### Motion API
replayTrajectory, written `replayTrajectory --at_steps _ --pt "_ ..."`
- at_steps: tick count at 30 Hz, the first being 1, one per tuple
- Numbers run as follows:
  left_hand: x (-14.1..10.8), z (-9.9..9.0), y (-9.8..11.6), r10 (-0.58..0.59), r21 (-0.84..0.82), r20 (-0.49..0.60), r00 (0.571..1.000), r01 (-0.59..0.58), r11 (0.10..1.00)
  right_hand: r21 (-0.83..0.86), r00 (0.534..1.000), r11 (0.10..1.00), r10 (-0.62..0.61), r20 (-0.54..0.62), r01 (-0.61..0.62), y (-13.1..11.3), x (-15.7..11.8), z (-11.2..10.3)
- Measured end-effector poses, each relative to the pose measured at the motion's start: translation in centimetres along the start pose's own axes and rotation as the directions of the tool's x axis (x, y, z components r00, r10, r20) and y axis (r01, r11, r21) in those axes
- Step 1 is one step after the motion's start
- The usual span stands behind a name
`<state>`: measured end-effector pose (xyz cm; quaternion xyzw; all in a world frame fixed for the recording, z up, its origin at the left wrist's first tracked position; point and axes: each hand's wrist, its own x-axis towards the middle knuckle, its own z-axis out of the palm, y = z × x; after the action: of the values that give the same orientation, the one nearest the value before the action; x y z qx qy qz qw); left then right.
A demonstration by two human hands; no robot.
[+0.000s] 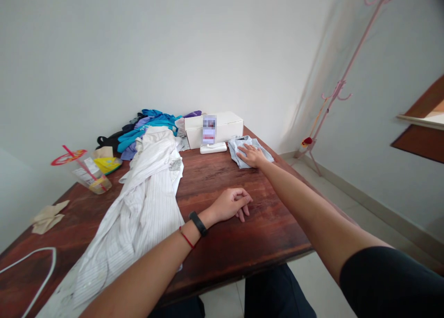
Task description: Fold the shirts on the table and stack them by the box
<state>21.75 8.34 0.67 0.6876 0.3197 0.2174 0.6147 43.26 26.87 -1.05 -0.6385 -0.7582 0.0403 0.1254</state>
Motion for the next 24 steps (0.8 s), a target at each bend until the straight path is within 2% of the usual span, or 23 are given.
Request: replayTrajectory --at_steps 4,11,24 --pt "-0.1 0.0 0.0 -0.005 -0.006 -0.004 1.0 0.005 1.0 -0.023 1.0 1.0 -0.013 0.006 0.013 0.1 0.2 0.2" --pt "-0.2 0.0 0.1 -0.01 -0.016 0.007 1.0 0.01 1.0 -0.065 0.991 0.998 -0.008 0.132 0.017 0.7 1.4 0.5" --pt "-0.1 -0.1 -0.1 -0.011 -0.008 0.024 1.0 0.011 1.0 -0.067 0.99 0.996 -0.045 0.132 0.054 1.1 1.8 0.5"
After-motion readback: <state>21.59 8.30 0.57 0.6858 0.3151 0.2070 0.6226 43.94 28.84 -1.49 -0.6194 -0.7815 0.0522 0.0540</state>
